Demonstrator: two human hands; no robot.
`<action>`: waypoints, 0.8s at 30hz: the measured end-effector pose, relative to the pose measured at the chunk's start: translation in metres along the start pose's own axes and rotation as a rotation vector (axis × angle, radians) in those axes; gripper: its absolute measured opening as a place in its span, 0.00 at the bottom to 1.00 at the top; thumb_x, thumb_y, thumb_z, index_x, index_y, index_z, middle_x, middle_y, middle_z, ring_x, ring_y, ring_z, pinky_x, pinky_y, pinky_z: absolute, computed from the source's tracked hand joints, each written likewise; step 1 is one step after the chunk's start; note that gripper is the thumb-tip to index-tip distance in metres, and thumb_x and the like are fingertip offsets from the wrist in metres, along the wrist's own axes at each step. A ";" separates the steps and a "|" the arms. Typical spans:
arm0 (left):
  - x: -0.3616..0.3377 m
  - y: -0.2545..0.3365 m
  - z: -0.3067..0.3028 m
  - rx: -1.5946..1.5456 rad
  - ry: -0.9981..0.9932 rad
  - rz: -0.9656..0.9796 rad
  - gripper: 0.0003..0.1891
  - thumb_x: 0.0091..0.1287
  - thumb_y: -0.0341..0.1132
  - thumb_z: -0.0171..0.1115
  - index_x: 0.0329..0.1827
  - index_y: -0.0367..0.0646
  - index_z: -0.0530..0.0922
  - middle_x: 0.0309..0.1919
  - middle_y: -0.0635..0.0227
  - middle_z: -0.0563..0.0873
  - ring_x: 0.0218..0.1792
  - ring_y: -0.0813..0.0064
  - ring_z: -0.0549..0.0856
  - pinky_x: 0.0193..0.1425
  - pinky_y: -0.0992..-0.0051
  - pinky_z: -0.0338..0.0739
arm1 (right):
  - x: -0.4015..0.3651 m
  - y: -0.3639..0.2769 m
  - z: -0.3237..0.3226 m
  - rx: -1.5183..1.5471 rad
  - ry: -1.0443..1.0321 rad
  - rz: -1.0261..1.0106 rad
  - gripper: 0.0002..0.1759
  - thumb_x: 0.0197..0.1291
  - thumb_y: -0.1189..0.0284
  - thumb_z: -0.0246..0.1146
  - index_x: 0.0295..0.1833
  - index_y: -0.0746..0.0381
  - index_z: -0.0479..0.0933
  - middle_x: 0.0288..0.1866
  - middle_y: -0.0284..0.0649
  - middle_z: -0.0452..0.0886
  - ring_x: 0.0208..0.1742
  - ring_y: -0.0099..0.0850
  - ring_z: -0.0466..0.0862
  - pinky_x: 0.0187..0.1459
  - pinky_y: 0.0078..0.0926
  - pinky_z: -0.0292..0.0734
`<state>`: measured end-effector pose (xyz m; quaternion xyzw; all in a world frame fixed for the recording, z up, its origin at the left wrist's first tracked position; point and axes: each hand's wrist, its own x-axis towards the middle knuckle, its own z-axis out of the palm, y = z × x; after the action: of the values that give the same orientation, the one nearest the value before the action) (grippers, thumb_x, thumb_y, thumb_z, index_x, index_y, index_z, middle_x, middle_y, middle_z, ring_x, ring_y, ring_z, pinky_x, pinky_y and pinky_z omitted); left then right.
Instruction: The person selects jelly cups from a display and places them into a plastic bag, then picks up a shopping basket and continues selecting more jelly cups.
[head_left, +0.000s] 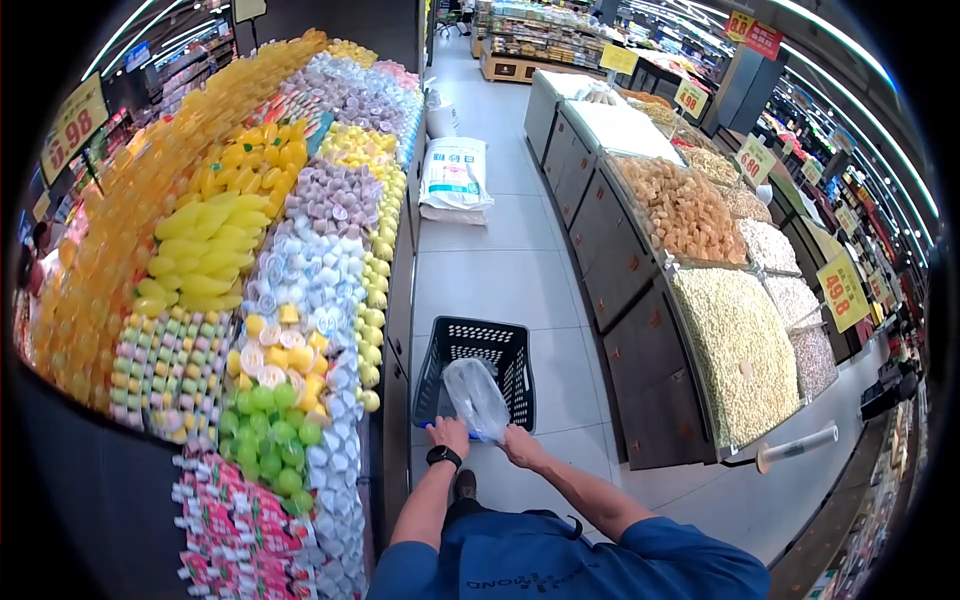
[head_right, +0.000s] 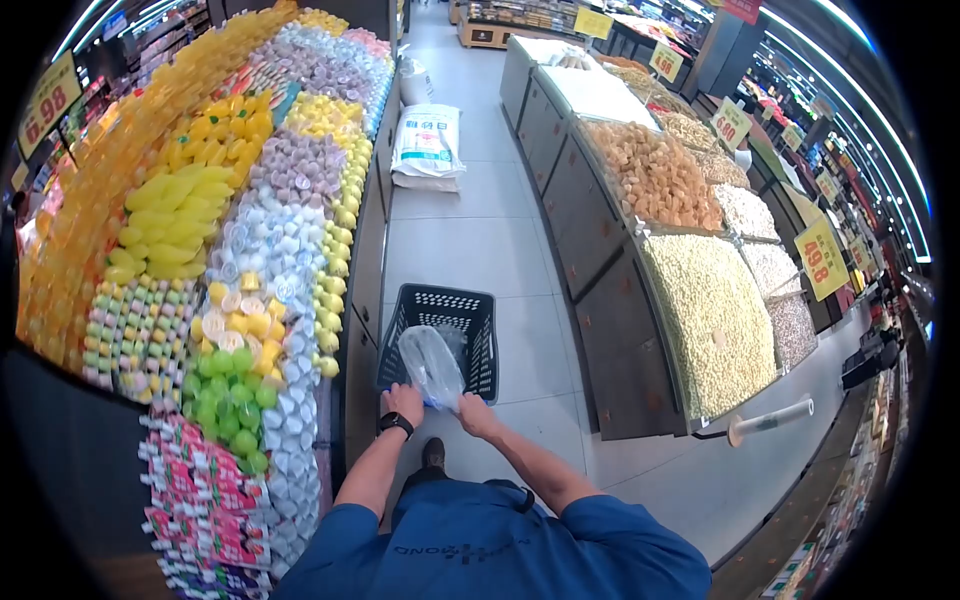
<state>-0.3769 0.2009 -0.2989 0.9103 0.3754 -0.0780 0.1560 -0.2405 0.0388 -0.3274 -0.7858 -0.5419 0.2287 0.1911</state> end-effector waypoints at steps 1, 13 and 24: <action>0.021 0.000 0.000 -0.008 -0.014 -0.001 0.13 0.66 0.31 0.56 0.49 0.44 0.84 0.47 0.61 0.86 0.57 0.59 0.77 0.60 0.53 0.67 | 0.017 0.011 -0.003 -0.002 -0.044 -0.006 0.14 0.66 0.68 0.58 0.53 0.64 0.69 0.47 0.54 0.74 0.50 0.55 0.76 0.48 0.54 0.74; 0.213 0.031 -0.059 0.007 0.002 0.068 0.12 0.66 0.30 0.55 0.50 0.43 0.81 0.45 0.60 0.86 0.54 0.57 0.79 0.59 0.49 0.68 | 0.178 0.077 -0.097 0.036 0.064 0.006 0.14 0.67 0.65 0.60 0.48 0.66 0.73 0.42 0.57 0.77 0.44 0.58 0.77 0.46 0.52 0.73; 0.386 0.076 -0.092 0.049 -0.040 0.010 0.13 0.64 0.32 0.58 0.50 0.43 0.82 0.46 0.61 0.86 0.55 0.56 0.78 0.60 0.49 0.70 | 0.316 0.156 -0.192 0.044 0.026 0.000 0.13 0.66 0.67 0.60 0.49 0.65 0.72 0.45 0.55 0.74 0.48 0.56 0.76 0.47 0.52 0.75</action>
<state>-0.0484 0.4353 -0.2953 0.9141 0.3655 -0.1046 0.1413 0.0851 0.2728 -0.3032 -0.7844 -0.5341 0.2303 0.2154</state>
